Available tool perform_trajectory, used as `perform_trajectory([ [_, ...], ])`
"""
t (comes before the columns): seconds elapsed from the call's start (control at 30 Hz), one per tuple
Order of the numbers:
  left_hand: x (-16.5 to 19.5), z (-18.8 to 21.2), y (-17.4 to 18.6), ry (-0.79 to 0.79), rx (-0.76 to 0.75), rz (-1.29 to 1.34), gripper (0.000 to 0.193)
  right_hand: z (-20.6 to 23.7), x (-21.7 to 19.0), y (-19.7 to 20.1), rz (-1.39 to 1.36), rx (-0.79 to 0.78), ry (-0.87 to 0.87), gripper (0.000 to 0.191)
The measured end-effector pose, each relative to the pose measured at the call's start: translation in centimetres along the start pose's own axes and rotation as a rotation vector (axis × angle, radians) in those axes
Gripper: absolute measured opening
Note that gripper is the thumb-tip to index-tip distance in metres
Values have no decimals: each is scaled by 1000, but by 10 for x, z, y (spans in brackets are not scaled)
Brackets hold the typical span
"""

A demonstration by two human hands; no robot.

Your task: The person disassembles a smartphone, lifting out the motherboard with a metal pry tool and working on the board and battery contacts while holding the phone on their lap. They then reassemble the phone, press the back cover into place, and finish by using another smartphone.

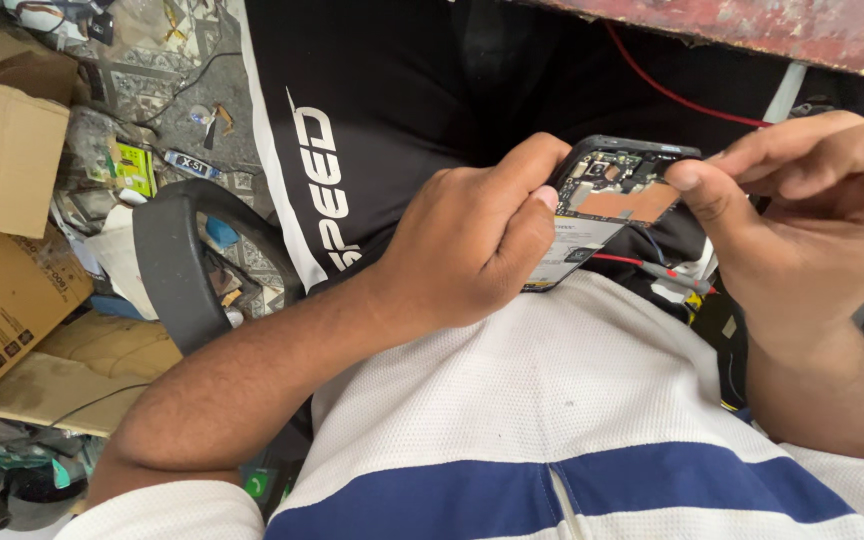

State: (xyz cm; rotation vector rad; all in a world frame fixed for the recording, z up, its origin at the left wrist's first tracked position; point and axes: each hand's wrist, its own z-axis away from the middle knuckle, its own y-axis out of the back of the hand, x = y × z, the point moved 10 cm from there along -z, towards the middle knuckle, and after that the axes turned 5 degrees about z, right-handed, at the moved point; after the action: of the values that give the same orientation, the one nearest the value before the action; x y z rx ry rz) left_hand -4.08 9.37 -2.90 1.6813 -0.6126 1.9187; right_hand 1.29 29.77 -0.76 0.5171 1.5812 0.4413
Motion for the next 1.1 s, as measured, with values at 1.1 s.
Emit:
perform_trajectory([
  [1.1,-23,-12,-8,45,20,20,23,-42,-54,-21,598,-211,362,50],
])
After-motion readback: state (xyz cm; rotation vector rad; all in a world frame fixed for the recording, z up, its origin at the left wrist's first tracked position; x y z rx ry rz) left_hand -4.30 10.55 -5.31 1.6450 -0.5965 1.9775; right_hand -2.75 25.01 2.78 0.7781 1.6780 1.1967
